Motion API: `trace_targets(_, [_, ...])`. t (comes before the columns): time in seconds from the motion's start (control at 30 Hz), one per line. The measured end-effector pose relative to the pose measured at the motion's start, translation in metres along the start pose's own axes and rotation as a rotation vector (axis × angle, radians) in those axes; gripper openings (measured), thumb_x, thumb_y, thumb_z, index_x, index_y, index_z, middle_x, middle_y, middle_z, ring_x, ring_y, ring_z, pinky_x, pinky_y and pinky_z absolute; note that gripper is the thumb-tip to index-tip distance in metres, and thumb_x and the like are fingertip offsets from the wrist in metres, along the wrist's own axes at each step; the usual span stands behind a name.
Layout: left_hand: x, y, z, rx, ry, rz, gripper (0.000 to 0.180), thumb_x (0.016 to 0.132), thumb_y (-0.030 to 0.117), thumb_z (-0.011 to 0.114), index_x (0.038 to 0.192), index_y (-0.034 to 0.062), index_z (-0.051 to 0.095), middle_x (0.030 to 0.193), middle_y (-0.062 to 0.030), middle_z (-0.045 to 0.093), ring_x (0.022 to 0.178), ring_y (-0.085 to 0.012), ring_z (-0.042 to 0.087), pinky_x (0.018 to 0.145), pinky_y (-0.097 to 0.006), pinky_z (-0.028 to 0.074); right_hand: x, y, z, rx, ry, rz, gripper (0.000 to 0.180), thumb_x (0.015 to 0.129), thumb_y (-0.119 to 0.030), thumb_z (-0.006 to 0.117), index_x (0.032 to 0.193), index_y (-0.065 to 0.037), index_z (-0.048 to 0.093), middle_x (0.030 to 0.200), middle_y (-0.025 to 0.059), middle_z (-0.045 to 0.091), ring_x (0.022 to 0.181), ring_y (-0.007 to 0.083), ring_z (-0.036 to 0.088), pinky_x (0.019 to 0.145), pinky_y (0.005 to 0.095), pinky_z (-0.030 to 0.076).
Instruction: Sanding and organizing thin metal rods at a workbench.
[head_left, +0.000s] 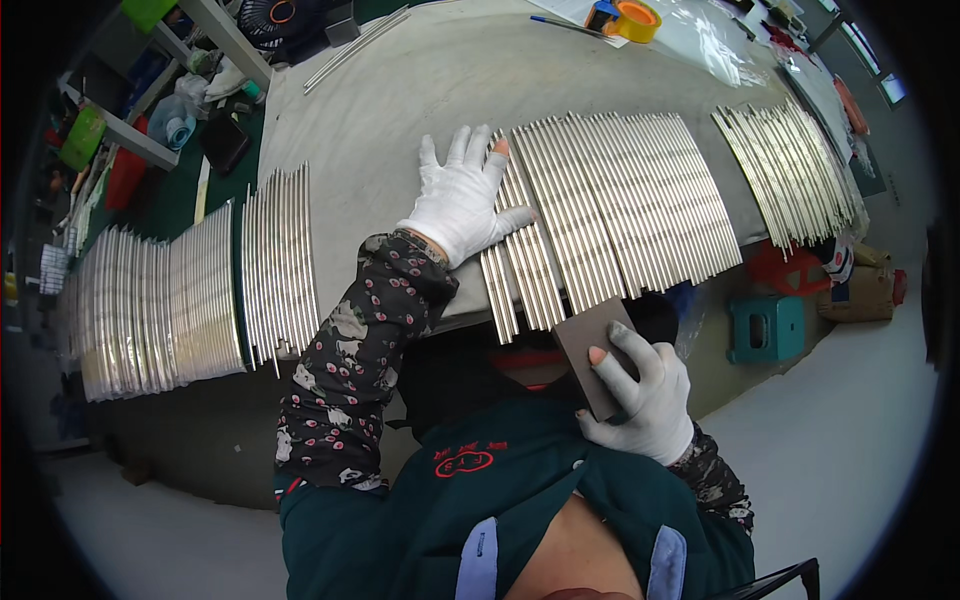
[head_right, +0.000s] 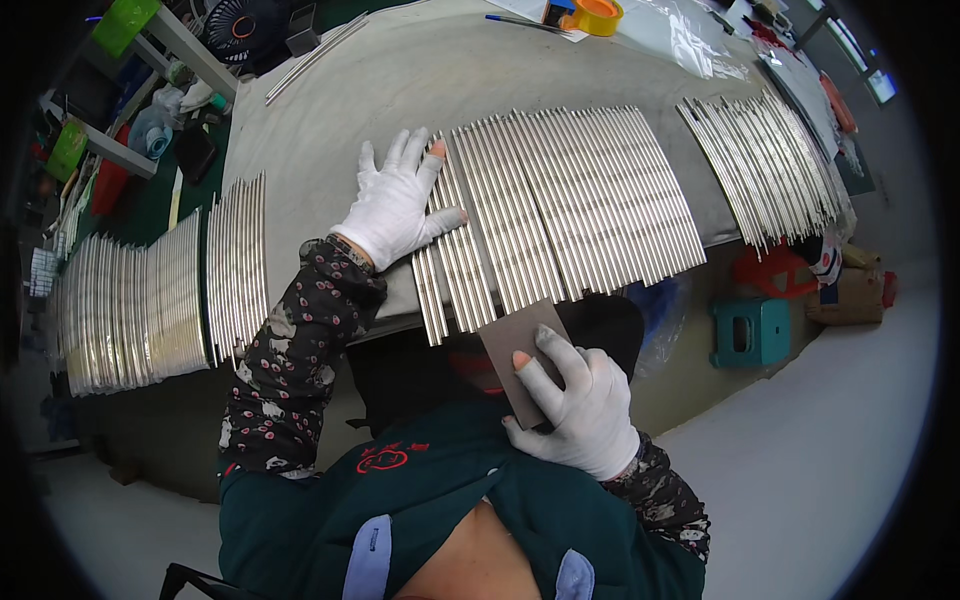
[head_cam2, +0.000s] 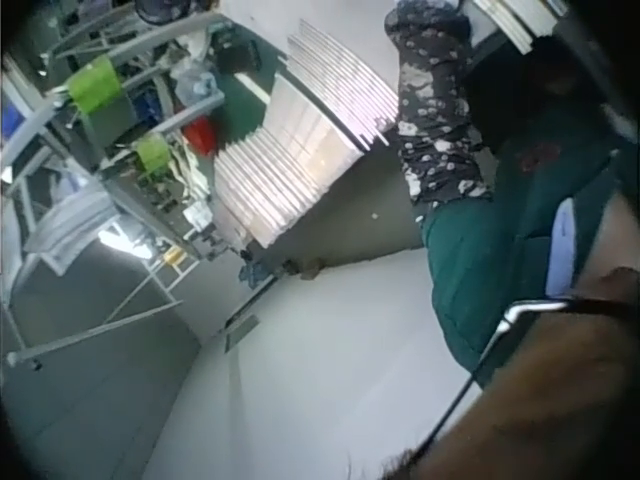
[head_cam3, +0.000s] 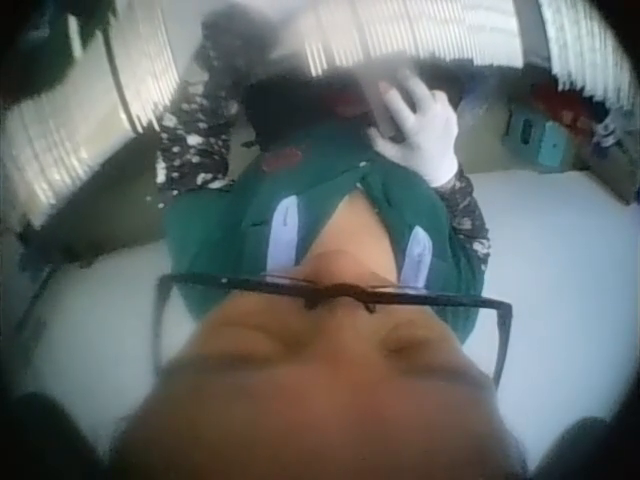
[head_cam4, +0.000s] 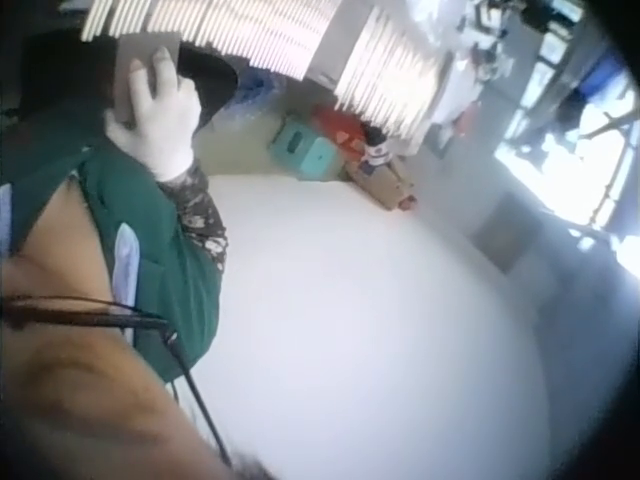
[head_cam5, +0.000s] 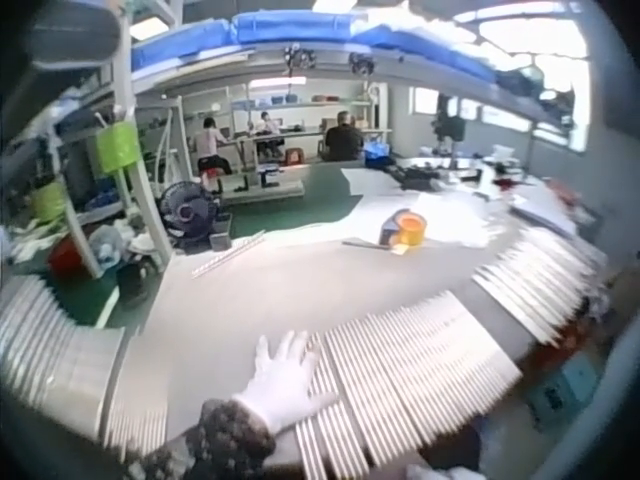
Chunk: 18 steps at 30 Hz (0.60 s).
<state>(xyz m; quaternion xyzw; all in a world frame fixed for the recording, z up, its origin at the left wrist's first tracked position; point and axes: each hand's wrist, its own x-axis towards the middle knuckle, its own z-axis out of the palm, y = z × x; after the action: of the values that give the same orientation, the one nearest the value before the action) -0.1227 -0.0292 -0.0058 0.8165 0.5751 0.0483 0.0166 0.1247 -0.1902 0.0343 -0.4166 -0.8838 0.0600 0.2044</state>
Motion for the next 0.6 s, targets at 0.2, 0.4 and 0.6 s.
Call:
trace_targets(0.2, [0.004, 0.007, -0.002, 0.013, -0.029, -0.011, 0.089, 0.081, 0.063, 0.052, 0.140, -0.0013, 0.035, 0.147, -0.0211, 0.029, 0.139, -0.0353, 0.021, 0.109, -0.063, 0.008, 0.002, 0.000, 0.003, -0.014, 0.030, 0.003, 0.072, 0.051, -0.030, 0.080, 0.117, -0.013, 0.057, 0.121, 0.0121, 0.051, 0.079, 0.0254, 0.052, 0.064, 0.0361, 0.046])
trace_targets(0.4, [0.009, 0.011, -0.001, 0.014, -0.008, 0.003, 0.090, 0.081, 0.065, 0.052, 0.140, -0.0014, 0.035, 0.148, -0.0211, 0.028, 0.140, -0.0348, 0.020, 0.110, -0.062, 0.009, 0.042, -0.002, 0.017, -0.116, 0.015, 0.046, 0.060, 0.056, -0.033, 0.077, 0.110, -0.010, 0.061, 0.117, 0.0120, 0.054, 0.067, 0.0223, 0.051, 0.054, 0.0341, 0.046])
trace_targets(0.6, [0.003, 0.005, 0.000, 0.041, 0.012, -0.010, 0.089, 0.081, 0.066, 0.051, 0.138, -0.0022, 0.037, 0.146, -0.0217, 0.029, 0.139, -0.0354, 0.021, 0.110, -0.062, 0.011, 0.014, -0.001, 0.007, -0.081, -0.053, -0.048, 0.065, 0.054, -0.034, 0.078, 0.112, -0.010, 0.061, 0.119, 0.0130, 0.054, 0.069, 0.0220, 0.051, 0.054, 0.0334, 0.046])
